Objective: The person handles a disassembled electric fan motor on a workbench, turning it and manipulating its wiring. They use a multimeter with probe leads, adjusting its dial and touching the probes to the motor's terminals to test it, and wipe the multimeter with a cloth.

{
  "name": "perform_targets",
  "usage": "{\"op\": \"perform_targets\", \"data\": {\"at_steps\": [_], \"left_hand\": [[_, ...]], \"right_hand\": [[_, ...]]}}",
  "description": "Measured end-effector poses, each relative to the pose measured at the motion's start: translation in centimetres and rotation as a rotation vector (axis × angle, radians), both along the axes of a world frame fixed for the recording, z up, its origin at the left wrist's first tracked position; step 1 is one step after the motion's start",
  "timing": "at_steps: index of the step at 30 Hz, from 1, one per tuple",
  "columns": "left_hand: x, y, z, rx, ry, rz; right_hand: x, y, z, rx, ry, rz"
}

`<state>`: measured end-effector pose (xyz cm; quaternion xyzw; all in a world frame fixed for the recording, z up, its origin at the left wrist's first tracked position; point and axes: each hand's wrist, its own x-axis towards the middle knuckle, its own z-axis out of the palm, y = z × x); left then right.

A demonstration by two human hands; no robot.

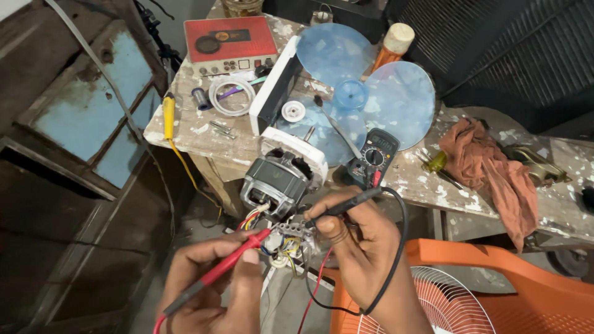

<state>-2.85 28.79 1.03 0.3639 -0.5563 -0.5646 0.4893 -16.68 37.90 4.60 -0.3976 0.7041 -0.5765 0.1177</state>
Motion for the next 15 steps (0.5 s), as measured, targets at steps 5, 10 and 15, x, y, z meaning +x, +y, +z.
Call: {"op": "perform_targets", "data": {"at_steps": [5,10,15], "left_hand": [[0.7,-1.2,0.5,-0.133,-0.016,-0.057],[1.2,-2.5,1.7,-0.146,-0.223,-0.182],[0.7,-3.3,3.3,-0.13,-0.355,-0.273]], "right_hand": [[0.0,-0.1,-0.3,0.025,-0.027,-0.011],[0.0,0.2,0.0,0.047,0.025,-0.007],[0.3,0.1,0.1,0.066,-0.03,-0.005]]}}
